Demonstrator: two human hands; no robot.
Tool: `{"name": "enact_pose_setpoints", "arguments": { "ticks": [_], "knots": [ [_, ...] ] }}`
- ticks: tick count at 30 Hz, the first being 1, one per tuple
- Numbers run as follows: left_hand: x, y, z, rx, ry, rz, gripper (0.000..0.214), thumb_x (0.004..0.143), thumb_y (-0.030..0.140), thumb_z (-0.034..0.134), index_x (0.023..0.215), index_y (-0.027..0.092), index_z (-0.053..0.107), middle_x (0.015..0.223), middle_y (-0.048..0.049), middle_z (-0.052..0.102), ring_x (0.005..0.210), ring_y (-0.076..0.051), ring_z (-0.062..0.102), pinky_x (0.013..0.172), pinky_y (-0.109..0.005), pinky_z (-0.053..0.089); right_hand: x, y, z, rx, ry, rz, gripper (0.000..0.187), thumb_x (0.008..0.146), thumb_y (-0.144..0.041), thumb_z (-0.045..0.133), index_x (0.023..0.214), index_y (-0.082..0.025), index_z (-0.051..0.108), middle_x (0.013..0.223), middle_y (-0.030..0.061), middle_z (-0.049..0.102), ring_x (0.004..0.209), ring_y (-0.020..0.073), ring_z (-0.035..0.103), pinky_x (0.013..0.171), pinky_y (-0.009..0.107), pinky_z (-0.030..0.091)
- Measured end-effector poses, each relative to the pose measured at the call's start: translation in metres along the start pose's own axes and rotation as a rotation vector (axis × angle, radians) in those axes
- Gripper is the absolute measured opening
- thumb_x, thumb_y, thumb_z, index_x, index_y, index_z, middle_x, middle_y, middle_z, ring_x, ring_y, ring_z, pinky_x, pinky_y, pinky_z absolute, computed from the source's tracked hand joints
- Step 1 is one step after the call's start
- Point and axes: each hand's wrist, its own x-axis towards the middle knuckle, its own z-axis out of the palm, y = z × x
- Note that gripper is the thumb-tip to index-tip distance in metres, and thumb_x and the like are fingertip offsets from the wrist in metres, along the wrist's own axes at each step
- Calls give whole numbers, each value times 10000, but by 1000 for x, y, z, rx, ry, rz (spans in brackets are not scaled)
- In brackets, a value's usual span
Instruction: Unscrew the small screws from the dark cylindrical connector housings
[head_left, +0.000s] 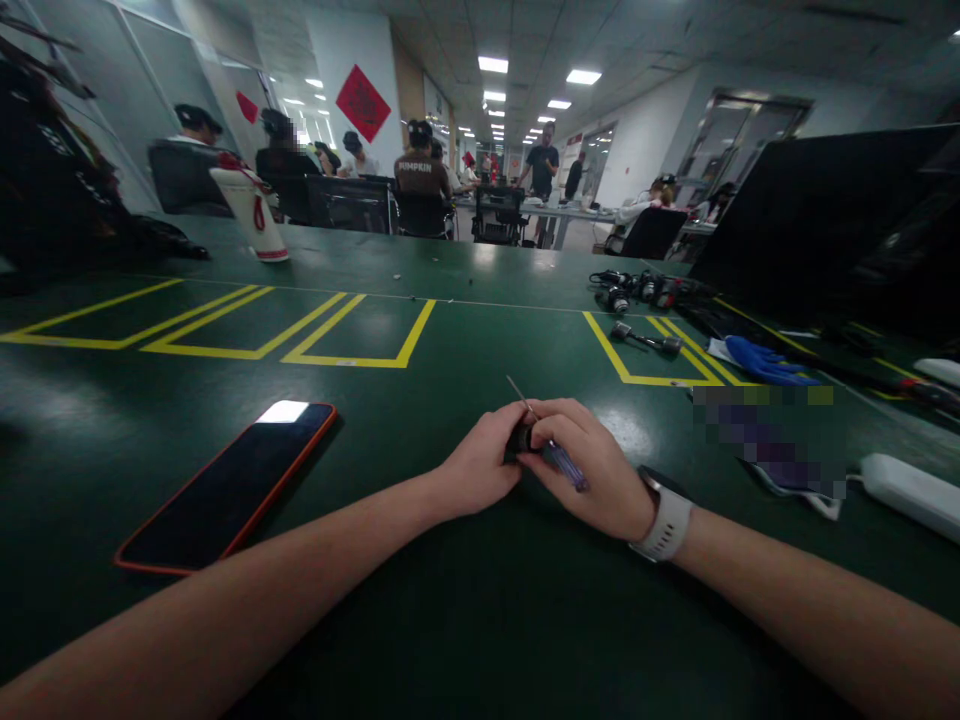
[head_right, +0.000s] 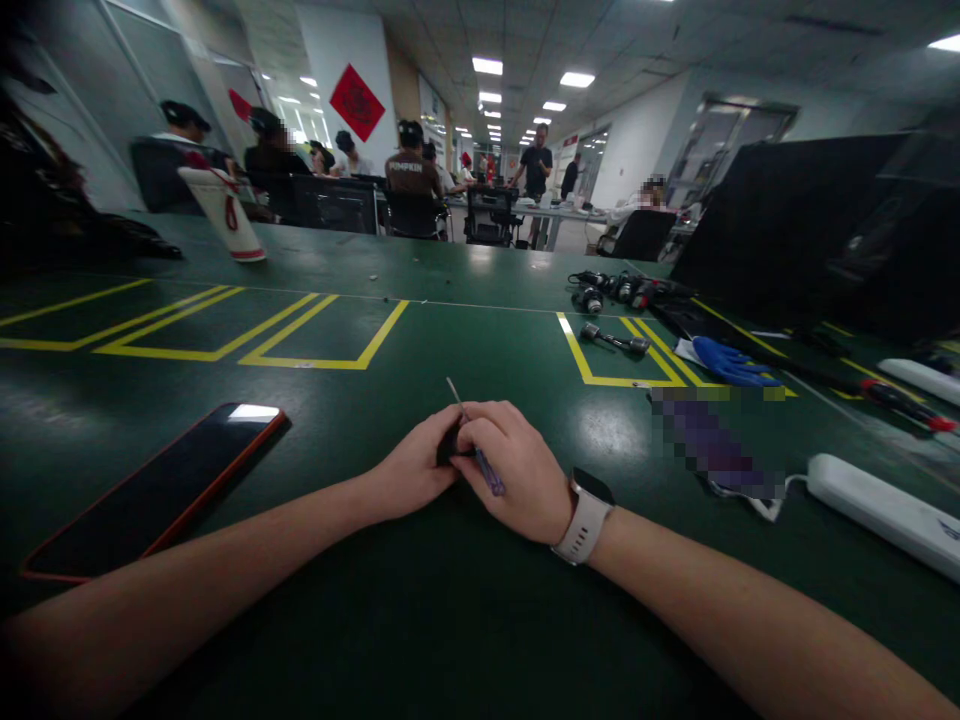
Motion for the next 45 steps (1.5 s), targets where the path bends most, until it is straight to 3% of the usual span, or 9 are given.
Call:
{"name": "enact_pose_setpoints", "arguments": {
  "ticks": [5, 10, 13, 19, 28, 35, 40, 45],
  "knots": [
    [-2, -2, -1, 245, 235, 6, 650, 713, 122, 586, 1309, 204, 338, 1372, -116, 381, 1295, -275, 332, 1074, -490, 281, 7, 23, -7, -77, 175, 31, 147, 782, -107, 555, 839, -207, 463, 944, 75, 546, 888, 213, 529, 768, 376, 456],
    [-3, 1, -4, 231, 144, -63, 581, 750, 147, 575, 1292, 219, 379, 1357, -101, 404, 1277, -273, 368, 1061, -498, 319, 14, 78, -28, -337, 336, 215, 135, 740, -154, 567, 775, -212, 451, 856, 58, 537, 852, 229, 531, 760, 382, 446],
    [-3, 3, -5, 199, 90, -85, 534, 761, 161, 573, 1265, 239, 412, 1315, -88, 441, 1208, -284, 446, 974, -497, 420, 10, 113, -45, -590, 332, 463, 119, 710, -175, 570, 751, -201, 462, 838, 71, 548, 849, 243, 529, 772, 378, 431],
    [-2, 4, -4, 144, 54, -97, 474, 766, 139, 574, 1216, 229, 457, 1242, -71, 479, 1062, -229, 534, 897, -443, 475, -5, 150, -66, -758, 300, 666, 67, 706, -165, 540, 757, -174, 497, 861, 129, 554, 877, 293, 515, 771, 418, 405],
    [-2, 5, -3, 135, 28, -72, 434, 755, 97, 576, 1169, 193, 488, 1195, -78, 506, 985, -192, 558, 870, -406, 473, -15, 165, -60, -862, 99, 794, 93, 735, -182, 565, 819, -145, 552, 950, 158, 580, 899, 295, 550, 760, 387, 430],
    [-2, 5, -4, 116, 8, -83, 412, 761, 103, 573, 1153, 212, 505, 1175, -67, 524, 959, -185, 576, 860, -404, 474, -14, 161, -56, -881, 32, 823, 149, 769, -214, 563, 888, -125, 580, 999, 178, 584, 915, 291, 570, 734, 364, 436],
    [-3, 5, -4, 107, -22, -96, 398, 781, 135, 566, 1167, 206, 503, 1184, -68, 520, 960, -181, 578, 853, -392, 474, -7, 154, -71, -889, 79, 856, 228, 850, -284, 453, 902, -123, 606, 969, 177, 616, 907, 292, 585, 720, 357, 433],
    [-2, 5, -4, 117, -31, -110, 387, 781, 142, 567, 1158, 210, 511, 1170, -65, 532, 949, -185, 584, 838, -389, 475, 1, 150, -95, -891, 115, 909, 361, 921, -313, 323, 1104, -129, 575, 887, 181, 647, 794, 282, 614, 637, 348, 405]
  ]
}}
